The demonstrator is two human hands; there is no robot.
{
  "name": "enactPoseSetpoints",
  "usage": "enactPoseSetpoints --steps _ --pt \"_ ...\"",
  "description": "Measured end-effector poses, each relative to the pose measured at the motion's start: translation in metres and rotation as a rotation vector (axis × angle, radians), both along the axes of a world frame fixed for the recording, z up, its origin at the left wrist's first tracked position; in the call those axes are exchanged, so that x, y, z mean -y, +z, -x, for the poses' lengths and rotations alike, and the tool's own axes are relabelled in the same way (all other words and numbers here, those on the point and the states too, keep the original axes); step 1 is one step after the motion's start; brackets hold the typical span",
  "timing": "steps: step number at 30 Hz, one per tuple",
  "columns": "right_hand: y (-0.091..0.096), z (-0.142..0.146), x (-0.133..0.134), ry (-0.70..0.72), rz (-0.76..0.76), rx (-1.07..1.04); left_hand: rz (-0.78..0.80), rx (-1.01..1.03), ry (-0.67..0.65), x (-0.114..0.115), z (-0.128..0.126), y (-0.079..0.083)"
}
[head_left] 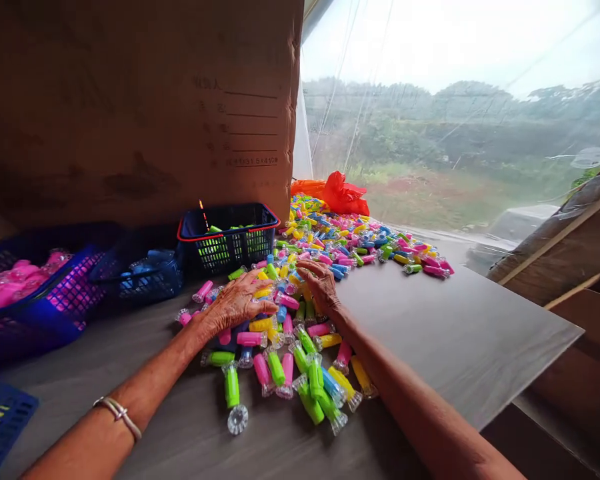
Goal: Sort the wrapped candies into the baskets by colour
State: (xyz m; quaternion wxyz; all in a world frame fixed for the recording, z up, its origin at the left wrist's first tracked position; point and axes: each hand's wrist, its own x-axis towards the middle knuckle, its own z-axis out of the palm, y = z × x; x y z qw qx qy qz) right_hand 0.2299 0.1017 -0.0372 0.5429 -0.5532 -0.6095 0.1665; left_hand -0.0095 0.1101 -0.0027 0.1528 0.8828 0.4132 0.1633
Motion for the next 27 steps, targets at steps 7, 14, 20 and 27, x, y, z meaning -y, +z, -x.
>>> enactPoseSetpoints --steps 7,14,20,27 --pt "0.044 0.011 0.019 0.129 0.048 -0.024 -0.207 0.05 0.09 0.059 0.051 0.021" --pt "0.019 -0.034 0.181 -0.078 0.311 0.019 -0.304 0.116 -0.065 0.155 0.059 -0.004" --pt "-0.017 -0.008 0.211 -0.069 0.345 0.166 -0.288 0.064 -0.105 0.17 0.04 -0.021" --pt "-0.01 0.042 0.162 0.084 0.345 0.26 -0.259 0.124 -0.027 0.167 0.052 -0.017"
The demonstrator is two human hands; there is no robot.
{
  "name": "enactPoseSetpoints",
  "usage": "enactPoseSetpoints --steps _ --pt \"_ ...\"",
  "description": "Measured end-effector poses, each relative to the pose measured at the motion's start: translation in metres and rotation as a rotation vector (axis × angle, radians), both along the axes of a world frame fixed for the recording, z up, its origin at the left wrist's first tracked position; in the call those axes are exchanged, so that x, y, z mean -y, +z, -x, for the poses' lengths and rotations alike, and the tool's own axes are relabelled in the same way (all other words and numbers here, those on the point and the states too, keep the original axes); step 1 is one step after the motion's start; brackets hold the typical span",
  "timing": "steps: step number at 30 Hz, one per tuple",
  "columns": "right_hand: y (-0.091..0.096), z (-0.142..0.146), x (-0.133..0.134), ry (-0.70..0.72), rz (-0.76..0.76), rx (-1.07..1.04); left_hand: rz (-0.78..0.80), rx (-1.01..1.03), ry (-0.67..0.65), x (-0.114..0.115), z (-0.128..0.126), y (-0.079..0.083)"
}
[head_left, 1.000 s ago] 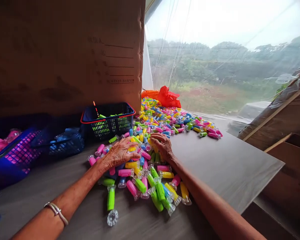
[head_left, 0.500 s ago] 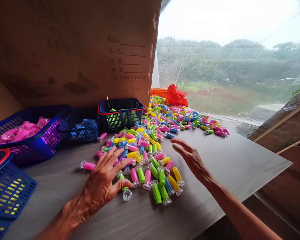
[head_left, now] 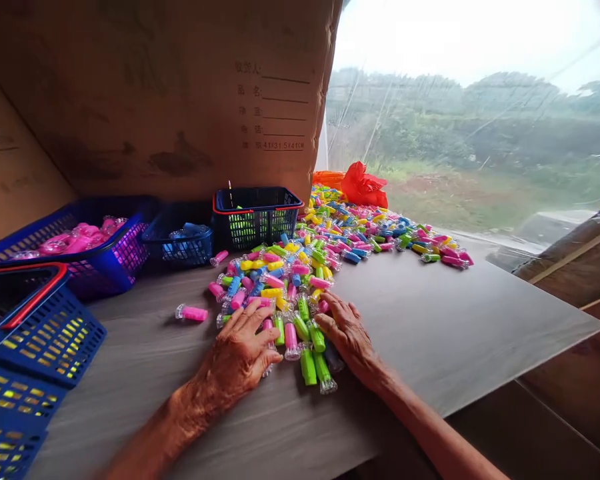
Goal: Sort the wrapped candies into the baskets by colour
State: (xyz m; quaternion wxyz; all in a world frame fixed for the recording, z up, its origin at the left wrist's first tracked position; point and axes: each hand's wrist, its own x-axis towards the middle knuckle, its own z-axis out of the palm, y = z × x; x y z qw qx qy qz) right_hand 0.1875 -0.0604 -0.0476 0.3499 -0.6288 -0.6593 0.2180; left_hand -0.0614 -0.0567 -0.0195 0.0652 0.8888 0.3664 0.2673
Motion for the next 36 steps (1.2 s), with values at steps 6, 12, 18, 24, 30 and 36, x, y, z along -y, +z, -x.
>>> enactPoseSetpoints --steps 6,12,18,24,30,36 --pt "0.027 0.01 -0.005 0.121 0.049 -0.21 0.088 0.276 0.097 -0.013 0.02 0.024" --pt "0.065 -0.01 0.034 -0.048 -0.064 -0.335 0.038 0.363 0.419 -0.027 0.071 0.043" --pt "0.052 -0.008 0.068 -0.031 -0.047 -0.233 0.137 0.16 0.661 -0.039 0.121 0.022" --pt "0.038 0.025 0.056 0.072 -0.28 0.405 0.206 0.03 0.712 -0.034 0.131 0.017" --pt "0.036 0.038 0.043 0.056 -0.236 0.607 0.207 0.012 0.625 -0.033 0.111 0.011" --pt "0.046 0.036 0.034 -0.007 -0.018 0.434 0.232 -0.206 0.616 -0.036 0.097 0.006"
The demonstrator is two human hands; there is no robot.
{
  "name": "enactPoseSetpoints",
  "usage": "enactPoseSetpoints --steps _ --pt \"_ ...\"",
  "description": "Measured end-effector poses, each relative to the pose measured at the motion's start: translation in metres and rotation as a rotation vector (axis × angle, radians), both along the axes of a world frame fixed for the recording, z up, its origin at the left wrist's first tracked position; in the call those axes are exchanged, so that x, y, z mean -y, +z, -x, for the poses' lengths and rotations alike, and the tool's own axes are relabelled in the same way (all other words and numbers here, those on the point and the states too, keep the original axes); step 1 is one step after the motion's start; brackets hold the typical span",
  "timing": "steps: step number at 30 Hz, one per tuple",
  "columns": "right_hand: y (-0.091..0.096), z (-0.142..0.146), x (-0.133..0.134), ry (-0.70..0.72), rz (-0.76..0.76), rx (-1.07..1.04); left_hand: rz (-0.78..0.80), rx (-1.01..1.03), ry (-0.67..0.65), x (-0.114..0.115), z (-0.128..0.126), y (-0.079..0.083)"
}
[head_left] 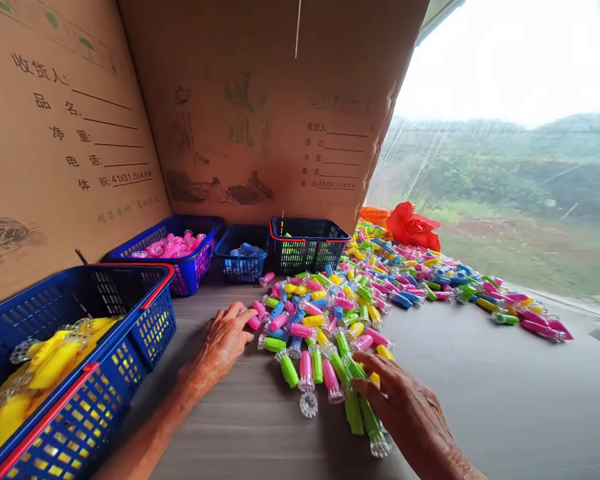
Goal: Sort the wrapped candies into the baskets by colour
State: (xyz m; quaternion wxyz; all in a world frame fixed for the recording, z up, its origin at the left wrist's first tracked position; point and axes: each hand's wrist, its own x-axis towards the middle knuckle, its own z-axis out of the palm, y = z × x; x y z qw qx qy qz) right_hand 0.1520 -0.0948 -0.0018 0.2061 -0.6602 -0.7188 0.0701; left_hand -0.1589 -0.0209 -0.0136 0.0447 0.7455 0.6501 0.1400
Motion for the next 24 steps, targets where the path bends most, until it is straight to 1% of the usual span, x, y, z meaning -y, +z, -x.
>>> enactPoseSetpoints --steps 3,4,6,8,11,13,14,15,16,17,19,21,23,24 --pt "0.021 -0.004 -0.013 -0.061 0.137 -0.089 0.028 -0.037 0.001 -0.001 -0.001 0.001" --pt "0.03 -0.005 -0.021 -0.051 0.143 -0.13 0.03 -0.05 0.01 -0.001 -0.001 0.002" --pt "0.051 -0.005 -0.045 0.01 0.071 -0.227 0.028 -0.078 0.031 0.0 -0.002 0.004" --pt "0.073 0.0 -0.081 0.079 -0.068 -0.325 0.02 -0.1 0.043 0.002 -0.004 0.004" --pt "0.103 0.017 -0.154 0.11 -0.271 -0.446 0.012 -0.114 0.044 0.004 -0.004 0.004" --pt "0.12 0.031 -0.199 0.073 -0.331 -0.522 0.008 -0.123 0.037 0.004 -0.004 0.003" --pt "0.127 0.036 -0.217 0.055 -0.335 -0.562 0.004 -0.128 0.032 0.004 -0.003 0.003" --pt "0.132 0.041 -0.23 0.043 -0.332 -0.592 -0.003 -0.13 0.029 0.004 -0.002 0.003" --pt "0.135 0.043 -0.237 0.035 -0.324 -0.618 -0.015 -0.125 0.029 0.004 -0.001 0.003" --pt "0.136 0.043 -0.239 0.032 -0.315 -0.635 -0.031 -0.111 0.024 0.004 -0.001 0.003" --pt "0.13 0.037 -0.227 0.052 -0.277 -0.652 -0.082 -0.058 0.008 0.004 0.001 0.004" --pt "0.117 0.023 -0.197 0.125 -0.194 -0.619 -0.16 0.005 -0.021 0.003 0.002 0.005" --pt "0.099 0.004 -0.158 0.194 -0.088 -0.508 -0.253 0.06 -0.065 0.005 -0.001 0.007" --pt "0.089 -0.006 -0.138 0.205 -0.038 -0.429 -0.298 0.087 -0.093 0.006 -0.005 0.008"
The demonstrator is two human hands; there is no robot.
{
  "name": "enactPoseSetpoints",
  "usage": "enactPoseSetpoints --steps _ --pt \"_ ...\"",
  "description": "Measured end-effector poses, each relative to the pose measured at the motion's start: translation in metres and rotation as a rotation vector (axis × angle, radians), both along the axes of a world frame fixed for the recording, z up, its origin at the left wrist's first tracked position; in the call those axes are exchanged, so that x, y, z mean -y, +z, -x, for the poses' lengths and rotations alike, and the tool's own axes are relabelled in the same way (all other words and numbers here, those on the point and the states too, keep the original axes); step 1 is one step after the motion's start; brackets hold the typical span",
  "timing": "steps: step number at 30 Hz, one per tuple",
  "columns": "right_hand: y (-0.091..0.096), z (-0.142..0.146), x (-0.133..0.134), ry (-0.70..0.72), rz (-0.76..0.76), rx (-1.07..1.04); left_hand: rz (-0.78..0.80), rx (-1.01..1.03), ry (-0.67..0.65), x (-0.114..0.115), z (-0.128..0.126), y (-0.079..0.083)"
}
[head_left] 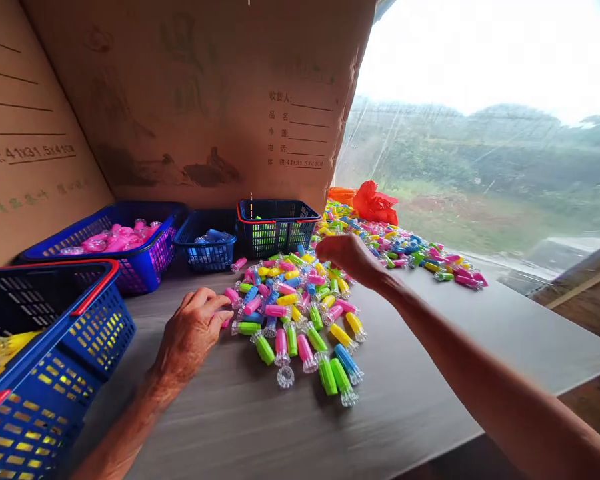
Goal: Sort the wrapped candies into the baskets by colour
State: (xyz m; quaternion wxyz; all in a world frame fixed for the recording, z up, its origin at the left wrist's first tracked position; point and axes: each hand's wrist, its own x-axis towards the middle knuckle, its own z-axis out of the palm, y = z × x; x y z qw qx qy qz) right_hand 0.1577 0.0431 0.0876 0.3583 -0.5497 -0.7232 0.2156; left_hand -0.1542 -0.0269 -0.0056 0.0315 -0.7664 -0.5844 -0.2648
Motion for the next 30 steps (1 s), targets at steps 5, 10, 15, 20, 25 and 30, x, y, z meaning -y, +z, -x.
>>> enactPoseSetpoints --steps 5,10,15,20,25,30 --pt "-0.044 -0.027 0.071 -0.007 0.023 0.352 -0.115 0.081 -0.195 0.019 -0.04 0.006" --pt "-0.064 -0.009 0.086 0.133 -0.132 0.604 -0.055 -0.012 -0.348 0.044 -0.096 0.019" --pt "-0.069 0.007 0.081 0.18 -0.118 0.772 0.09 -0.197 -0.375 0.032 -0.133 0.017" --pt "-0.075 0.011 0.082 0.183 -0.088 0.761 0.159 -0.248 -0.382 0.011 -0.147 0.005" --pt "-0.055 0.002 0.073 0.135 -0.011 0.531 0.187 -0.251 -0.333 0.017 -0.15 0.001" --pt "0.005 0.009 0.004 0.012 -0.128 0.131 0.051 -0.169 -0.338 0.023 -0.146 -0.015"
